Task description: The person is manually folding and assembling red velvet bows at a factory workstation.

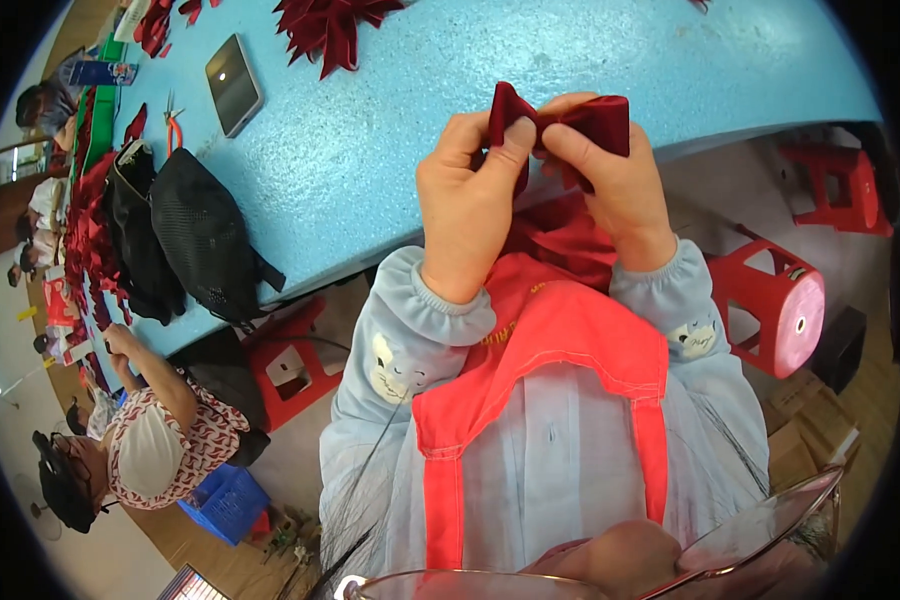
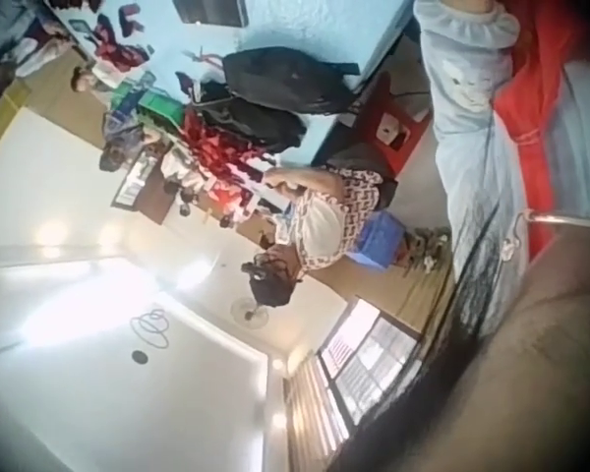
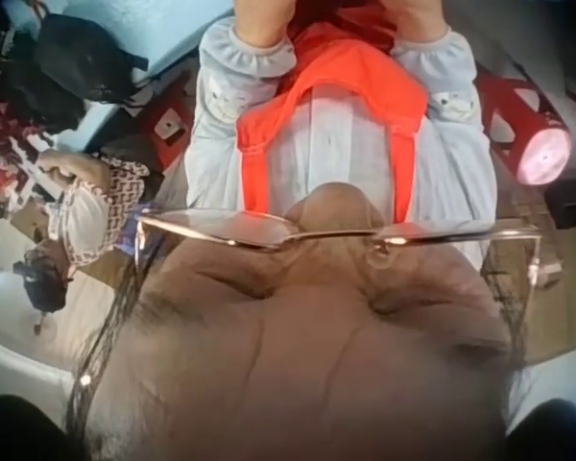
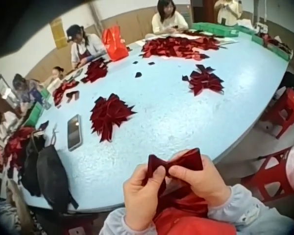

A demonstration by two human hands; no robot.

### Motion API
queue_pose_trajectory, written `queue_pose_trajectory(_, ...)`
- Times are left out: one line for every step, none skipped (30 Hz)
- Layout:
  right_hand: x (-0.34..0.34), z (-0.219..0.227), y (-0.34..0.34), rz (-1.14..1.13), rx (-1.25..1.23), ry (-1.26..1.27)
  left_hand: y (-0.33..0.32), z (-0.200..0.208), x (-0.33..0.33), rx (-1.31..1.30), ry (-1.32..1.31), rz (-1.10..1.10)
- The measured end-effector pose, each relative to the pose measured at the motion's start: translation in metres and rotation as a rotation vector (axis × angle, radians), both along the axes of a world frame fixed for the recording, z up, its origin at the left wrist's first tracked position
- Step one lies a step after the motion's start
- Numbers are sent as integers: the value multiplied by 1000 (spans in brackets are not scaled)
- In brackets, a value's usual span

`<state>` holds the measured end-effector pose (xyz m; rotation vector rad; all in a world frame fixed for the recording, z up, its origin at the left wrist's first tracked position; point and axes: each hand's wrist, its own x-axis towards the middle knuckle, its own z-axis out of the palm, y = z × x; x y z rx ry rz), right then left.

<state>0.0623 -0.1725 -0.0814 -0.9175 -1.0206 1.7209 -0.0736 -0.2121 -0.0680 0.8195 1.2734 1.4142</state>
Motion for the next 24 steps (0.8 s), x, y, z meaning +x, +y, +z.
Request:
queue_pose_trajectory(1,0,-2,4,-4,6,-3,1,3,0,6,-6)
queue_pose_trajectory(1,1,-5,1,2,14,-3,1,7,45,-62,31)
queue_pose_trajectory(1,1,-8,7,-37,104,-4,1,11,91,-130,66)
queue_pose_trajectory(1,1,-12,14,-77,195,-5,1,14,136,-198,100)
queue_pose_trajectory(2,1,-15,21,-116,285,-6,3,18,141,-189,95)
queue_pose_trajectory(2,-1,-18,18,-110,294,-8,5,21,140,-277,83)
queue_pose_trajectory(2,-3,-20,1,-131,323,-9,7,25,140,-367,69)
queue_pose_trajectory(3,-5,-21,-16,-153,352,-10,9,27,138,-456,54)
queue_pose_trajectory(4,-6,-23,-32,-175,381,-10,9,29,141,-449,47)
queue_pose_trajectory(6,-5,-24,-36,-170,388,-11,6,29,137,-391,30)
queue_pose_trajectory(9,-5,-24,-34,-228,404,-11,3,29,131,-332,14)
queue_pose_trajectory(12,-6,-24,-33,-291,420,-10,0,29,120,-274,-2)
queue_pose_trajectory(13,-7,-23,-32,-356,436,-5,1,30,114,-269,-7)
queue_pose_trajectory(11,-4,-30,-36,-381,442,-7,3,30,113,-216,-12)
queue_pose_trajectory(7,4,-34,-49,-320,389,-8,5,30,109,-164,-17)
queue_pose_trajectory(4,12,-37,-60,-260,336,-12,3,28,105,-113,-24)
queue_pose_trajectory(5,14,-34,-74,-182,276,-11,0,29,94,-115,-27)
queue_pose_trajectory(6,10,-32,-79,-192,273,-9,-4,30,158,-47,-32)
queue_pose_trajectory(7,5,-31,-53,-172,287,-9,-6,31,224,21,-37)
queue_pose_trajectory(8,0,-30,-28,-150,300,-9,-7,32,292,89,-42)
queue_pose_trajectory(9,-4,-31,-1,-127,313,-10,-6,33,287,85,-44)
queue_pose_trajectory(9,-6,-32,-5,-124,311,-11,1,33,217,-50,-44)
queue_pose_trajectory(9,-8,-33,4,-116,360,-11,9,34,148,-185,-43)
queue_pose_trajectory(8,-10,-34,14,-105,409,-12,14,33,80,-320,-43)
